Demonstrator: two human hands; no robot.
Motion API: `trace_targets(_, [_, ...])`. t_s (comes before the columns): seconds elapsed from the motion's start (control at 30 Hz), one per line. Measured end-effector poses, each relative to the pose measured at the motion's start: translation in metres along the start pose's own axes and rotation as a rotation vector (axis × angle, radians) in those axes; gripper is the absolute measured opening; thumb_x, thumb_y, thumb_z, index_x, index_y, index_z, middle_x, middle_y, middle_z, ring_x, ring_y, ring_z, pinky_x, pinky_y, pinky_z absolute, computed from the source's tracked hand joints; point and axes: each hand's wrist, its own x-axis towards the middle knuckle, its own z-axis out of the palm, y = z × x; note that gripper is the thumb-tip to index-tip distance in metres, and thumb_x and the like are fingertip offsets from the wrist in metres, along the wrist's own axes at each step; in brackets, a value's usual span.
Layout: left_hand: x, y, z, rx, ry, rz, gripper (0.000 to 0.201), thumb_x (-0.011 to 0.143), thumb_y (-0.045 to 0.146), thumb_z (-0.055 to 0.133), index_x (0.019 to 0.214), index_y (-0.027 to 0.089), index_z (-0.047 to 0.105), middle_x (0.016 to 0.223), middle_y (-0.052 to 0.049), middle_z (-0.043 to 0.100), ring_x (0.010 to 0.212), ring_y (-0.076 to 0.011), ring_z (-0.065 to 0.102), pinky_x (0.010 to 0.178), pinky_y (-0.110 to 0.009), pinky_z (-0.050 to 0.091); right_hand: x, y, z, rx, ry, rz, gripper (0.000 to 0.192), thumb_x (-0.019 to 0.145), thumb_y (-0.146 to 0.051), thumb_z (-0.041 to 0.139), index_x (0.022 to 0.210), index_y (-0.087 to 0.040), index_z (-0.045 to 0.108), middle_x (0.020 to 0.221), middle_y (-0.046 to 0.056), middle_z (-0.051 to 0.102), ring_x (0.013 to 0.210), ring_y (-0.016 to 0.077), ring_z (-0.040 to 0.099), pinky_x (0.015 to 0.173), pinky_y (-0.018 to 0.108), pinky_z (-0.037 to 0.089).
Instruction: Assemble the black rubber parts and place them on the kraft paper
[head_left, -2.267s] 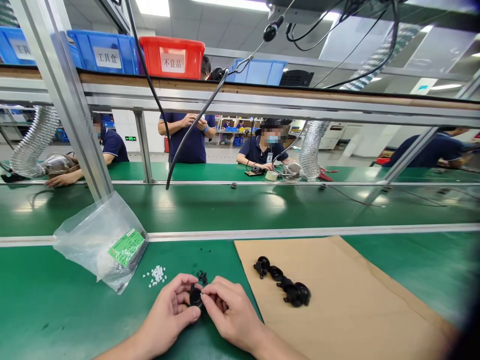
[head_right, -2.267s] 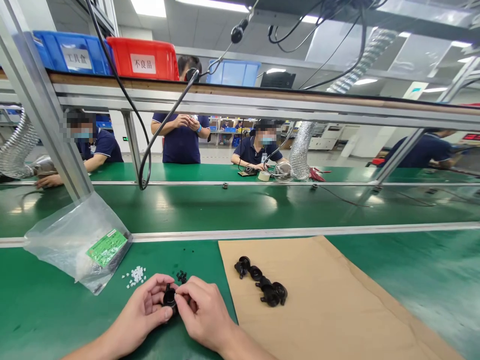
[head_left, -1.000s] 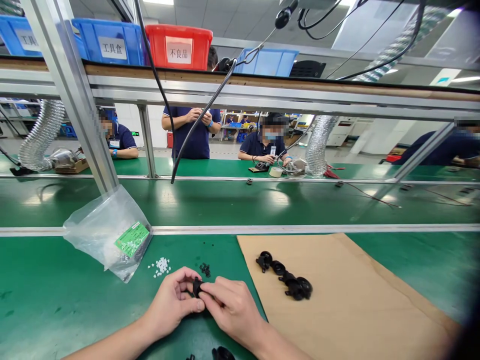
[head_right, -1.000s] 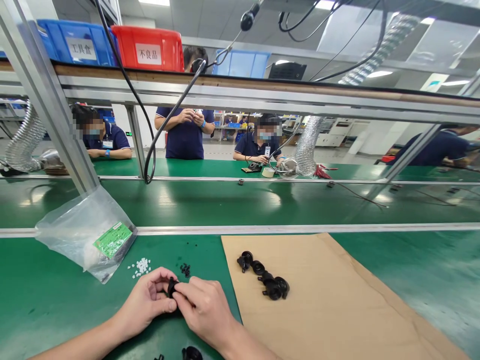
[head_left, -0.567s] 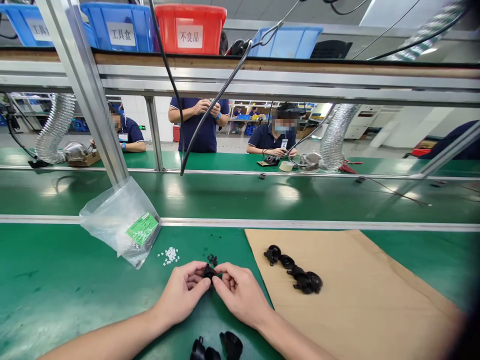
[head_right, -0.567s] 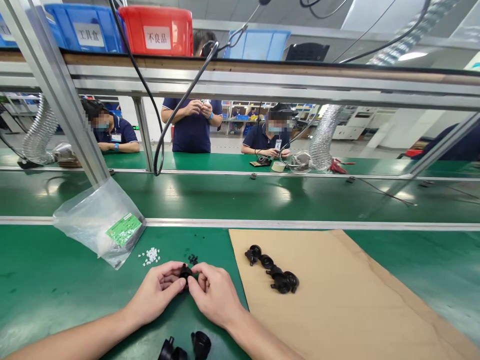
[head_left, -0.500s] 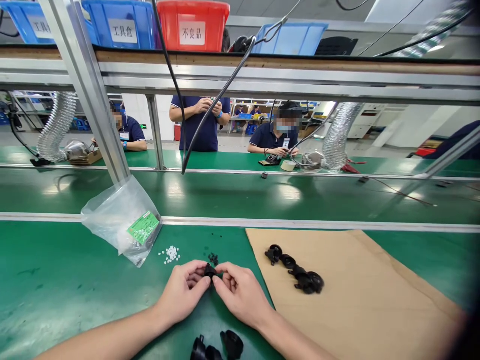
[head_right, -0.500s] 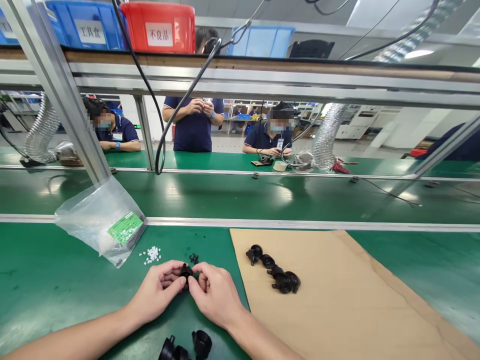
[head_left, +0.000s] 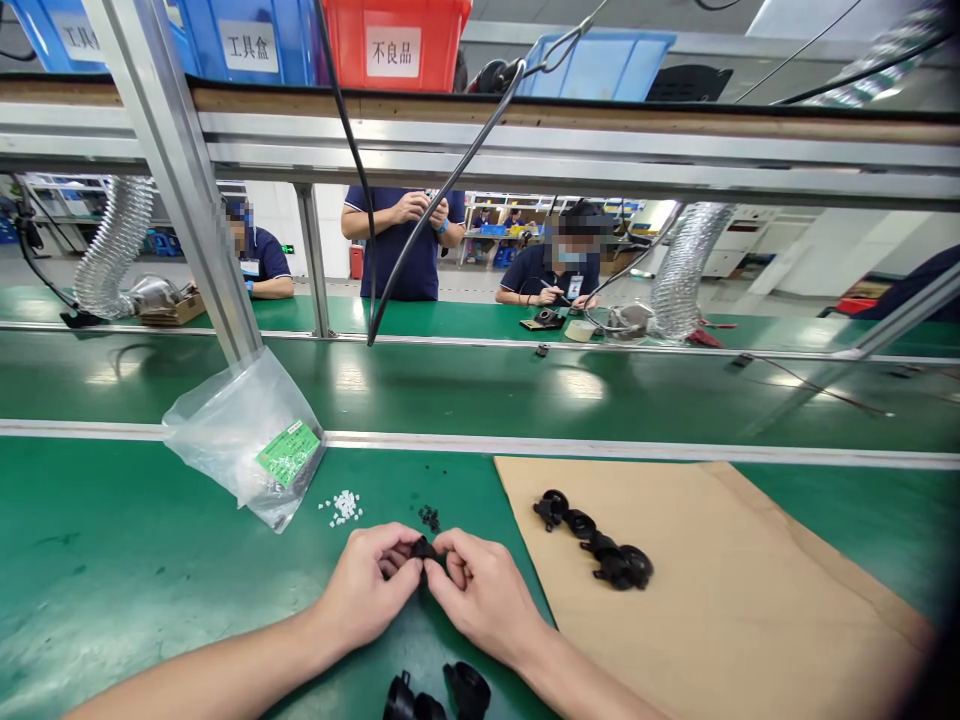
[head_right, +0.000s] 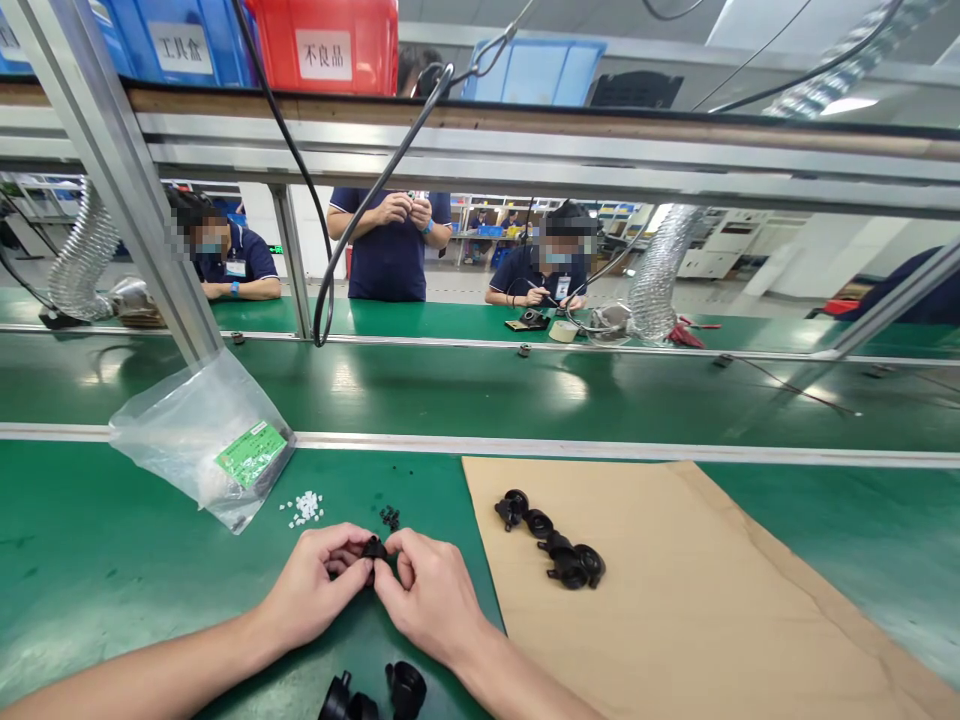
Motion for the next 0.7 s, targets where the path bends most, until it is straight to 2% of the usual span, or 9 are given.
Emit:
trace_targets(0.17, [0.0, 0.0, 0.001, -0.034, 0.005, -0.001, 0.012, 0.087, 0.017, 0.063, 0.089, 0.017, 0.075, 0.075, -0.001, 0.067, 0.064, -0.0139, 0.056, 0.059, -0.023, 0.046, -0.001, -0.004, 0.0, 0.003, 0.012, -0.019, 0.018, 0.093, -0.027, 0.054, 0.077, -0.023, 0.054, 0.052, -0.009, 0.035, 0.048, 0.0126, 0.038, 0.053, 0.027, 0.029])
trace_targets(0.27, [0.001, -0.003, 0.001, -0.054, 0.004, -0.018, 0.012, 0.088, 0.019, 0.064, 0.09, 0.016, 0.075, 0.076, -0.002, 0.068, 0.065, -0.0144, 0.058, 0.061, -0.023, 0.047, 0.0, -0.002, 0.001, -0.01, 0.008, -0.017, 0.018, 0.095, -0.027, 0.054, 0.078, -0.022, 0.058, 0.052, -0.008, 0.039, 0.048, 0.0129, 0.041, 0.054, 0.027, 0.03])
trace_targets(0.4, [0.003, -0.01, -0.001, -0.076, -0.024, -0.058, 0.023, 0.09, 0.028, 0.068, 0.107, 0.015, 0.076, 0.087, -0.007, 0.075, 0.074, -0.0186, 0.065, 0.068, -0.028, 0.054, 0.002, 0.004, 0.001, -0.07, -0.01, -0.018, 0.015, 0.096, -0.028, 0.056, 0.088, -0.022, 0.068, 0.055, -0.007, 0.046, 0.051, 0.0145, 0.047, 0.057, 0.027, 0.031])
trace_targets(0.5, [0.003, -0.015, -0.002, -0.102, -0.037, -0.071, 0.035, 0.093, 0.035, 0.068, 0.121, 0.014, 0.074, 0.098, -0.011, 0.078, 0.082, -0.0224, 0.07, 0.074, -0.032, 0.058, 0.003, 0.006, -0.001, -0.095, -0.02, -0.011, 0.018, 0.098, -0.03, 0.056, 0.089, -0.022, 0.069, 0.055, -0.007, 0.045, 0.053, 0.0148, 0.048, 0.058, 0.028, 0.031])
trace_targets(0.6, [0.002, -0.018, -0.002, -0.118, -0.048, -0.063, 0.038, 0.094, 0.038, 0.068, 0.123, 0.014, 0.073, 0.102, -0.013, 0.078, 0.086, -0.0247, 0.072, 0.078, -0.035, 0.06, 0.003, 0.004, -0.002, -0.093, -0.008, -0.003, 0.02, 0.099, -0.032, 0.056, 0.086, -0.022, 0.068, 0.055, -0.006, 0.045, 0.053, 0.0147, 0.048, 0.058, 0.027, 0.03])
trace_targets(0.7, [0.001, -0.013, -0.001, -0.101, -0.063, -0.049, 0.036, 0.094, 0.038, 0.067, 0.119, 0.014, 0.074, 0.095, -0.012, 0.077, 0.082, -0.0244, 0.072, 0.076, -0.035, 0.06, 0.001, 0.001, -0.002, -0.075, -0.004, 0.011, 0.019, 0.097, -0.03, 0.056, 0.083, -0.022, 0.066, 0.053, -0.007, 0.044, 0.051, 0.014, 0.045, 0.058, 0.027, 0.029])
